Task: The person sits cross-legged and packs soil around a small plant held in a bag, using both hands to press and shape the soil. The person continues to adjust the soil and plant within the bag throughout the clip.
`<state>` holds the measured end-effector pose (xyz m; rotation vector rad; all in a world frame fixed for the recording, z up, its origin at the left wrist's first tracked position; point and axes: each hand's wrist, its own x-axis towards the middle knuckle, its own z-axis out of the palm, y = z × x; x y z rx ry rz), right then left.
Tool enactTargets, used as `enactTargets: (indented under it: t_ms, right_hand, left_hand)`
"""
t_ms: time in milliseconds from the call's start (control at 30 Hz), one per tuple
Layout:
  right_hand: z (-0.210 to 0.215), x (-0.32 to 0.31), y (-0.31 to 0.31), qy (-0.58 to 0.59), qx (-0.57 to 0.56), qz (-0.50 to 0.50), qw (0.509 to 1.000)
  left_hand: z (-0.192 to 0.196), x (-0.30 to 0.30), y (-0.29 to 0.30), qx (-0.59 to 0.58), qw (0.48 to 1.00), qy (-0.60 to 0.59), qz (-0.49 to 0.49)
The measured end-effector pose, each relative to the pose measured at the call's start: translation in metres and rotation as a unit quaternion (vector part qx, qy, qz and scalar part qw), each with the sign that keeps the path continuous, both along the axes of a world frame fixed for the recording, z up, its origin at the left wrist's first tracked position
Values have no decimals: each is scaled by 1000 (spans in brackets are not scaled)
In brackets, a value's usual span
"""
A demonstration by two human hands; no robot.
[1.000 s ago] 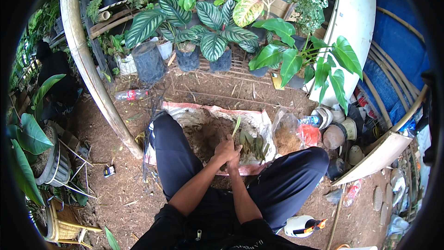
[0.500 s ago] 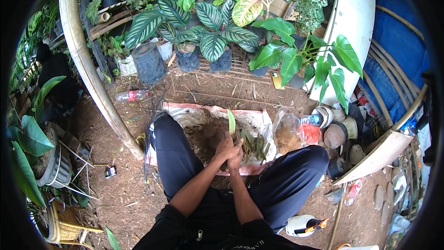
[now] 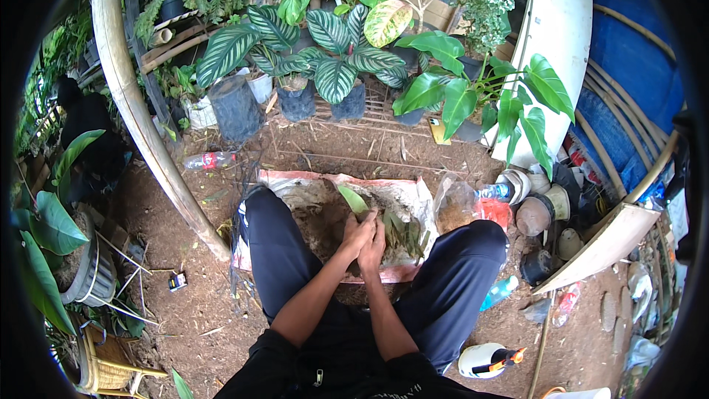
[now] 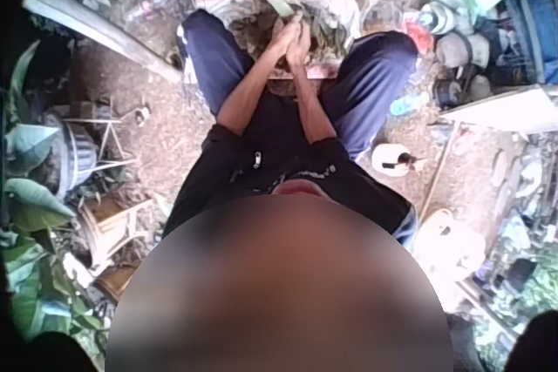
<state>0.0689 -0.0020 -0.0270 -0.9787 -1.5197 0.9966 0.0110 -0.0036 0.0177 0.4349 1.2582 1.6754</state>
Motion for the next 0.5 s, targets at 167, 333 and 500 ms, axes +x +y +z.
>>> enactTargets:
  t_ms: [167,333,500]
  right_hand:
    - [0,-4,-2,-10,46,0,999]
    - [9,-10,-12,-7,30,-22,999]
    - [22,-21,-16,69,34,-8,997]
  left_hand:
    - [2,-5,-3,-27,998,-28,46]
    - [5,-10,-6,-23,999,-48,8]
    - [11,-17,-8,9,999,-38,9]
